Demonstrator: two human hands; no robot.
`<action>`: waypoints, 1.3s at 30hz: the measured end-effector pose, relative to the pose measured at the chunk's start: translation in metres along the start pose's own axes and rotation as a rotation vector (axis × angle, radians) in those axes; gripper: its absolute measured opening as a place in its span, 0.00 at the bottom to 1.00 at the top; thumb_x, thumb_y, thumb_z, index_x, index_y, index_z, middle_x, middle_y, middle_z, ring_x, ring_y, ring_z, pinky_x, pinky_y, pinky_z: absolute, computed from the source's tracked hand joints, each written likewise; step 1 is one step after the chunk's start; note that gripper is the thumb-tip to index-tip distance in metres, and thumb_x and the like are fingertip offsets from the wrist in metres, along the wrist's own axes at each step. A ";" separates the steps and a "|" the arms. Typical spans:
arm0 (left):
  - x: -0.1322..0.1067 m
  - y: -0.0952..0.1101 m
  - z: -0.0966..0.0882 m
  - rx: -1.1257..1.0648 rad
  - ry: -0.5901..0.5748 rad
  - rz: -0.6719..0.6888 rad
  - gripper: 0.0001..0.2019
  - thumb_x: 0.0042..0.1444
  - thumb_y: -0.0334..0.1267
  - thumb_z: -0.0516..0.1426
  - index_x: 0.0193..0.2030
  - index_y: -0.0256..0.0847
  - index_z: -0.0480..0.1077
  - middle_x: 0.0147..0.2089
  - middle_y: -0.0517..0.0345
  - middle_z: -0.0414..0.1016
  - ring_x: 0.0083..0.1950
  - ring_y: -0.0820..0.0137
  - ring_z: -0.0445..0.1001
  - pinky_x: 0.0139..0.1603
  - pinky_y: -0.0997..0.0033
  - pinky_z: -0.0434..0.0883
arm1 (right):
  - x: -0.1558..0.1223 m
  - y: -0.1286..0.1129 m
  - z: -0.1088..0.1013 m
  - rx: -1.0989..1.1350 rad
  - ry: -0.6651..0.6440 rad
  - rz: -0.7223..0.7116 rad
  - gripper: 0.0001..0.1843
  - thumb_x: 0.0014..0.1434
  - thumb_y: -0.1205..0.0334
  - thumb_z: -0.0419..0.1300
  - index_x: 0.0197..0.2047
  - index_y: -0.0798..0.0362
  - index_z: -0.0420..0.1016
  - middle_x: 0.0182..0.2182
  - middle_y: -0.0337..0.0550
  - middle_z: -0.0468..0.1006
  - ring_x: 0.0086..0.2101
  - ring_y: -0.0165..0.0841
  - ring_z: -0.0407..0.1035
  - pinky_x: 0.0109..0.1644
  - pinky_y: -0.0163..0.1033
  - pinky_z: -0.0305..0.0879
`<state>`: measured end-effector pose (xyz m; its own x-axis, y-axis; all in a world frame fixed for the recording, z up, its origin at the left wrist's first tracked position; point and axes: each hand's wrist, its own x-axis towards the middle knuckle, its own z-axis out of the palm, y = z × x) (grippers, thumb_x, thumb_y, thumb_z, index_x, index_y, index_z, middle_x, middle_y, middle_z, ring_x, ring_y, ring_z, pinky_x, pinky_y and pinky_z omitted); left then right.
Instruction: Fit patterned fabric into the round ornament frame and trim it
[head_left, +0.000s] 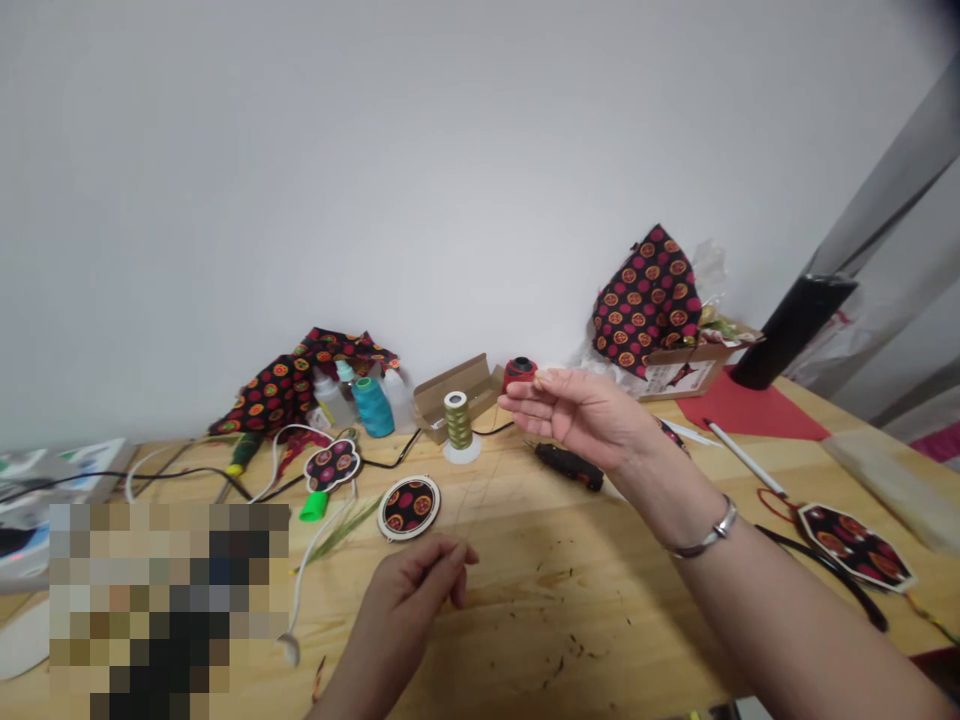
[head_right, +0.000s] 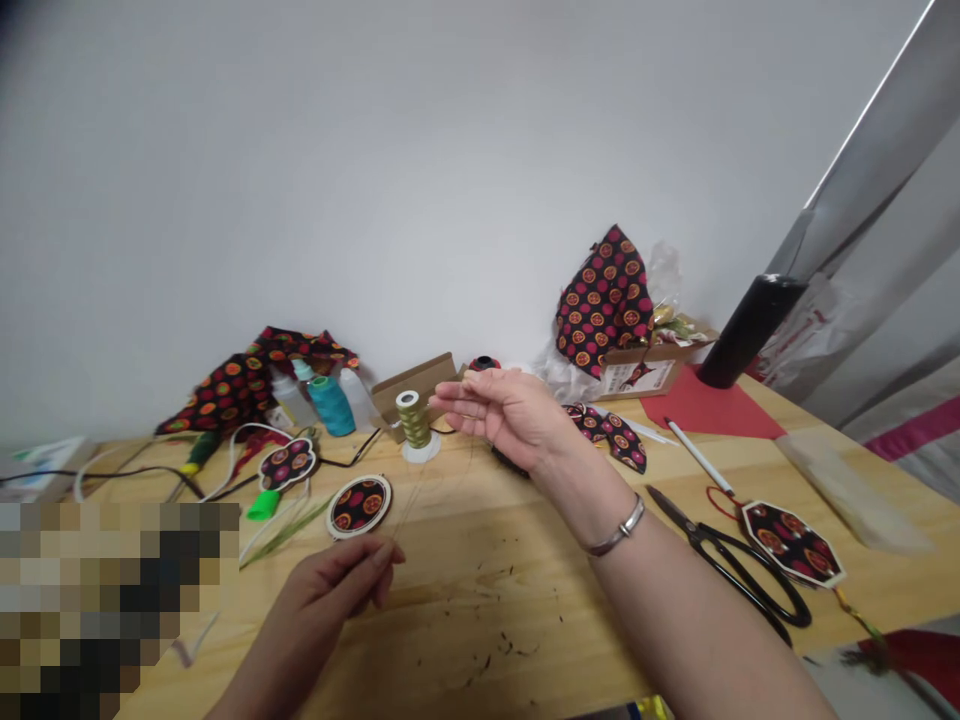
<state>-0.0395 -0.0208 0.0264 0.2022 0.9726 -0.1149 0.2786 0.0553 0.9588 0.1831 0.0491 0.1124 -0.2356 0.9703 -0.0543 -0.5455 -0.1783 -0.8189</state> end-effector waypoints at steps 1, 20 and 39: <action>0.000 0.000 0.000 -0.017 -0.006 -0.005 0.12 0.53 0.45 0.57 0.29 0.39 0.75 0.20 0.63 0.67 0.25 0.71 0.64 0.27 0.75 0.60 | 0.000 0.000 0.001 0.022 -0.007 -0.005 0.05 0.53 0.67 0.63 0.27 0.57 0.71 0.31 0.45 0.80 0.37 0.36 0.76 0.43 0.41 0.72; 0.000 -0.020 0.007 0.045 -0.018 0.017 0.13 0.54 0.45 0.56 0.27 0.40 0.75 0.18 0.63 0.69 0.24 0.70 0.68 0.29 0.74 0.64 | -0.001 -0.006 0.013 0.067 -0.043 -0.191 0.09 0.54 0.70 0.60 0.23 0.56 0.71 0.24 0.39 0.73 0.32 0.31 0.72 0.48 0.44 0.71; 0.015 0.053 0.017 -0.454 -0.043 0.154 0.16 0.58 0.41 0.56 0.51 0.40 0.73 0.22 0.63 0.70 0.23 0.76 0.61 0.23 0.76 0.58 | -0.020 0.012 0.047 -0.066 -0.180 -0.104 0.09 0.56 0.68 0.59 0.25 0.57 0.67 0.25 0.38 0.73 0.30 0.29 0.74 0.38 0.35 0.69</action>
<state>-0.0058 -0.0072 0.0705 0.2504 0.9675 0.0364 -0.1941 0.0133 0.9809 0.1433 0.0199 0.1310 -0.3241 0.9369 0.1307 -0.5217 -0.0617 -0.8509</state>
